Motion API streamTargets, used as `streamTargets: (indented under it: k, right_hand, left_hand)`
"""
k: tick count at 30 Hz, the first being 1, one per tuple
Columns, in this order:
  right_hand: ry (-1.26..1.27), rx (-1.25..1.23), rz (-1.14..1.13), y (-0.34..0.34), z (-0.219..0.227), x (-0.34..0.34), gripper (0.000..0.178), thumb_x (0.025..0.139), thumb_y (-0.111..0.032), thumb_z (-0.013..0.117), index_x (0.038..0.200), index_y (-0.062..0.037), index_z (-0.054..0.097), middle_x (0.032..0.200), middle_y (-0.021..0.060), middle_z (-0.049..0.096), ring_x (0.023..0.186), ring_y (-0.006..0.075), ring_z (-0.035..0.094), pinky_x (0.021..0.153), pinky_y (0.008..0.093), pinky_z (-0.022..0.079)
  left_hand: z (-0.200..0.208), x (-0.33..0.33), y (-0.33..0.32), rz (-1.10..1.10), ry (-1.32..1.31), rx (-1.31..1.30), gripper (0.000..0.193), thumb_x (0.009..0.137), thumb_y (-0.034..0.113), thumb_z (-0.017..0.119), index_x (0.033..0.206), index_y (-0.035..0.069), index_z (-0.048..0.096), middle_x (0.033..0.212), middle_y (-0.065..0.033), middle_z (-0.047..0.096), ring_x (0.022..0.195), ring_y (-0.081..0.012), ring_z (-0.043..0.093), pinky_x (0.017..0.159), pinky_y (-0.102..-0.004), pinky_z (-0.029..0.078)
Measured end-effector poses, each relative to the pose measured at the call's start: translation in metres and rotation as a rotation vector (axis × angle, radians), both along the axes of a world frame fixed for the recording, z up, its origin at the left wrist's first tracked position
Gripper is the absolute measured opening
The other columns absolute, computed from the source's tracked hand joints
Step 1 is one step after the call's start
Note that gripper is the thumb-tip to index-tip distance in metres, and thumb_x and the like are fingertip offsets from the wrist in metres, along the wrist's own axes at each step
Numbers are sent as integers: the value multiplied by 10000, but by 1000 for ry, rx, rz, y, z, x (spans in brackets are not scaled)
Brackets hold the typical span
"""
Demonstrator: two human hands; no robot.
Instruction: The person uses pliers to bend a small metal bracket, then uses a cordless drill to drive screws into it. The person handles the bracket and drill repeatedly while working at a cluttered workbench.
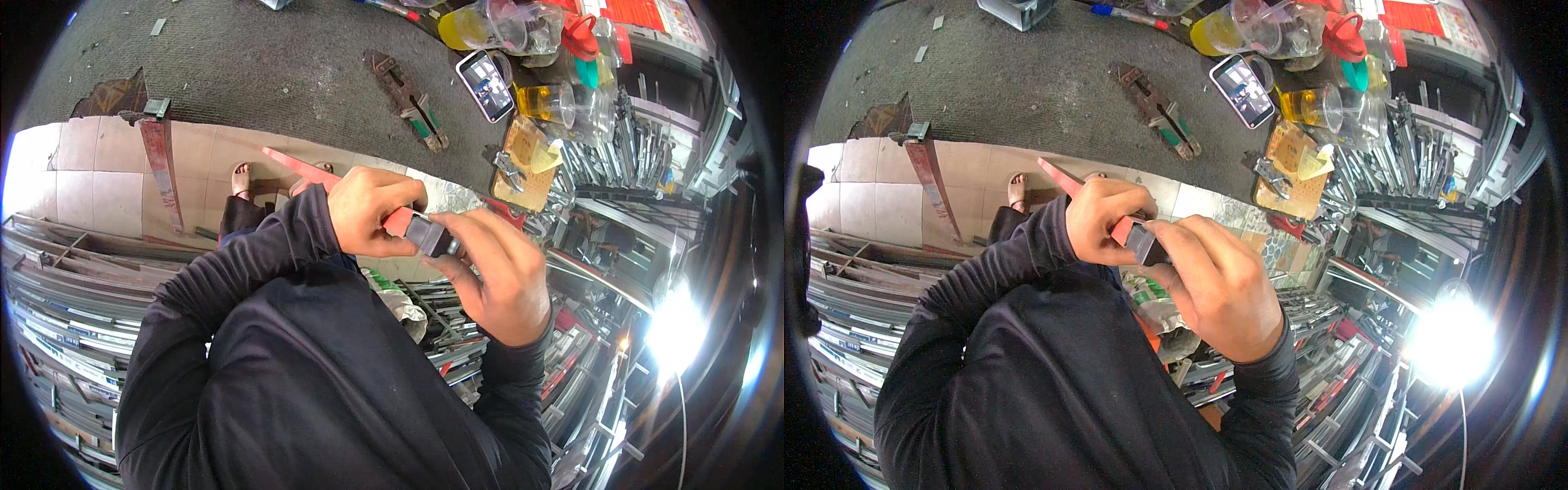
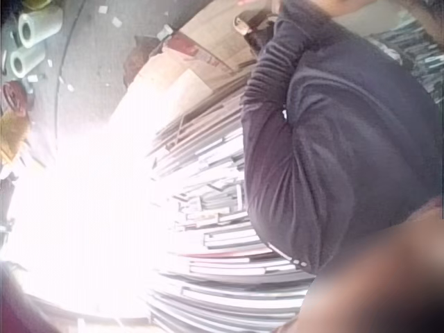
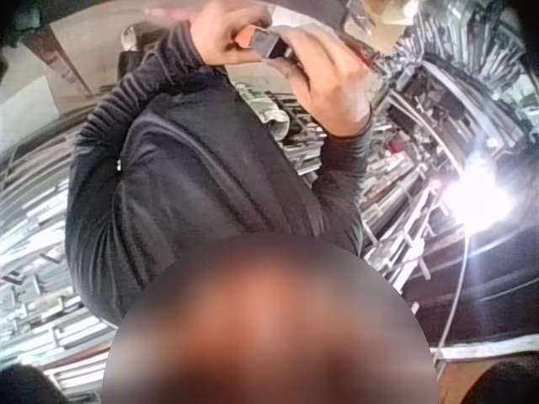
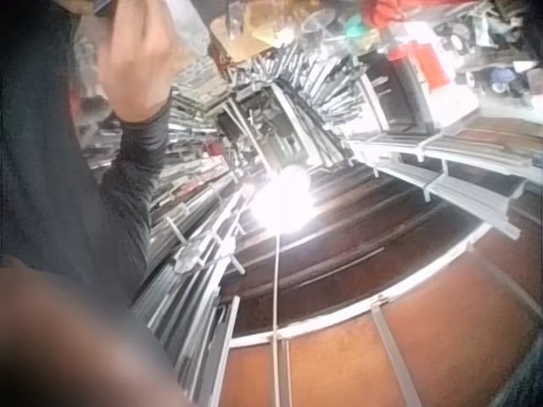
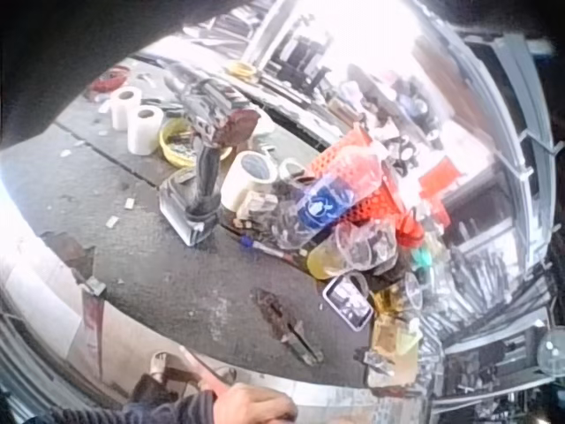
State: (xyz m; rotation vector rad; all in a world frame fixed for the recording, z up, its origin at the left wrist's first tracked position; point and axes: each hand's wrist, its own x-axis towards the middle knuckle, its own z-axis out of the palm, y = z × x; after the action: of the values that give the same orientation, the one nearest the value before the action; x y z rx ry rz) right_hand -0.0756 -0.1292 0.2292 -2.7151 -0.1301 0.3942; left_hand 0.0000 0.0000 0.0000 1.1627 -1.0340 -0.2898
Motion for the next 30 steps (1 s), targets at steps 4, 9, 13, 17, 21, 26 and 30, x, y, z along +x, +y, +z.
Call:
streamTargets:
  k: [4,9,13,17,21,26,30]
  right_hand:
    - [-17,4,9,0,0,0,458,847,-37,857,1267,19,684,1077,173,705,971,394,723,832,481,575]
    - [-69,-12,-1,5,-2,1,416,824,0,880,1220,19,755,1041,162,742,820,304,739,694,394,587]
    - [-66,-27,-4,2,-1,3,413,823,5,877,1218,22,757,1047,172,744,831,306,746,699,390,588]
    - [-85,-6,-10,1,-4,4,413,824,7,876,1219,27,757,1049,174,744,832,305,748,698,388,586]
    - [-113,-11,0,0,-5,8,414,824,3,881,1219,29,759,1048,171,744,825,303,744,694,384,585]
    - [-88,2,-12,2,-2,9,424,831,-12,860,1233,28,729,1060,182,724,904,363,731,772,444,579]
    - [-176,-10,-12,1,-3,9,409,811,-21,896,1195,21,763,1039,161,755,832,326,747,708,408,586]
  left_hand:
    - [2,0,-2,5,15,-49,467,757,269,930,1055,41,651,877,-155,687,795,-413,707,688,-474,543]
    - [4,-3,0,3,19,-25,472,739,224,929,1070,46,644,870,-154,681,797,-411,706,691,-479,549]
    - [2,-2,-2,12,10,-101,537,794,295,901,1169,-7,663,993,-188,725,887,-413,742,777,-466,582]
    - [-2,0,-8,102,6,-381,560,816,245,860,1245,-52,656,1063,-219,733,926,-427,739,823,-456,599]
    - [-5,1,-5,79,-53,-373,521,883,201,796,1294,-78,641,1149,-244,734,941,-443,730,859,-475,601]
    - [-5,0,-2,81,-69,-311,462,928,181,780,1283,-81,644,1139,-242,737,891,-413,741,784,-456,607]
    - [-3,0,-2,155,-150,-264,446,944,186,775,1282,-74,643,1079,-210,732,801,-356,731,704,-429,598]
